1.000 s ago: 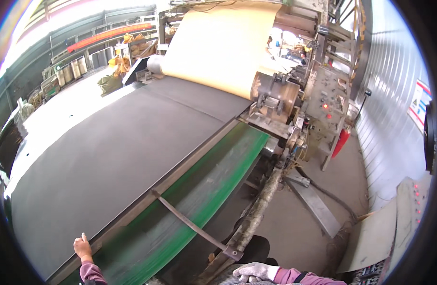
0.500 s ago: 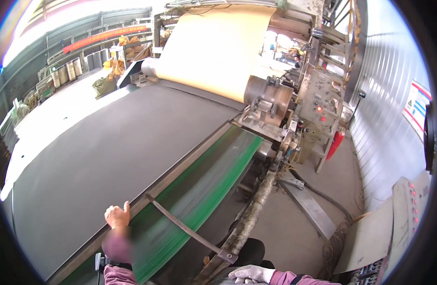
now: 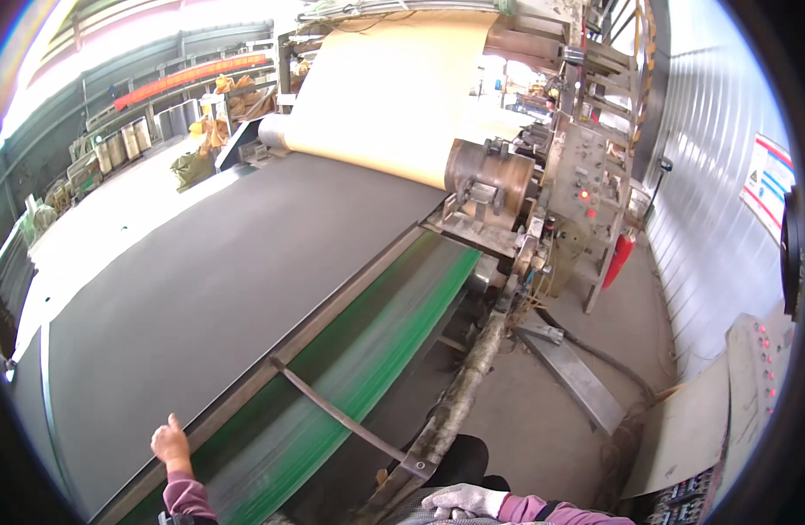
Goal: Monitoring and guiding large sheets of material as they move along an industrial conveyor belt machine.
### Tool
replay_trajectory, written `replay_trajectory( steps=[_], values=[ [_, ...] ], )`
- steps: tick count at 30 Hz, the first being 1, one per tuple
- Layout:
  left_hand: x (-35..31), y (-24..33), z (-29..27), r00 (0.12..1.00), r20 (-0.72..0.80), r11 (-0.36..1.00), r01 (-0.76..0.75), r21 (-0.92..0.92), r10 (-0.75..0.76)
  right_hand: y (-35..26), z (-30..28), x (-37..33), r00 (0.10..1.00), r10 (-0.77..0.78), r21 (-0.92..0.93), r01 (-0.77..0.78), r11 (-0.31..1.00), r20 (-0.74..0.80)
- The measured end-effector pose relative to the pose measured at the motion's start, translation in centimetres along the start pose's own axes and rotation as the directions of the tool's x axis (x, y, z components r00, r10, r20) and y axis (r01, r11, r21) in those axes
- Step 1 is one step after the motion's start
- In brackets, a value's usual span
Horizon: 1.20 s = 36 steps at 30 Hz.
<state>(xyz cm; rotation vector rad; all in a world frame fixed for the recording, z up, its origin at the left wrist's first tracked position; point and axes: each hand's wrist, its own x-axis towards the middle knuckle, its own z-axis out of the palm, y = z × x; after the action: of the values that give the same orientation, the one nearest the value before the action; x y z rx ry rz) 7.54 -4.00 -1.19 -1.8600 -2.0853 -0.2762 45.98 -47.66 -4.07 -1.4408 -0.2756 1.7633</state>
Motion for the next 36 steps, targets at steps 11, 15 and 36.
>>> replay_trajectory(
  steps=[11,15,36],
  values=[
    [-1.7,10.5,-3.1,0.992,0.017,0.968,-0.121,-0.219,0.128,-2.2,0.2,-1.8,0.985,0.161,0.063,-0.165,0.984,0.061],
    [-1.3,15.3,-4.0,0.989,0.041,0.96,-0.128,-0.25,0.143,-3.1,1.2,-2.0,0.985,0.164,0.051,-0.166,0.985,0.047],
    [-1.5,10.4,-4.2,0.985,-0.047,0.939,-0.173,-0.296,0.167,-3.5,2.1,-2.4,0.997,0.063,0.001,-0.063,0.998,0.042]
  ],
)
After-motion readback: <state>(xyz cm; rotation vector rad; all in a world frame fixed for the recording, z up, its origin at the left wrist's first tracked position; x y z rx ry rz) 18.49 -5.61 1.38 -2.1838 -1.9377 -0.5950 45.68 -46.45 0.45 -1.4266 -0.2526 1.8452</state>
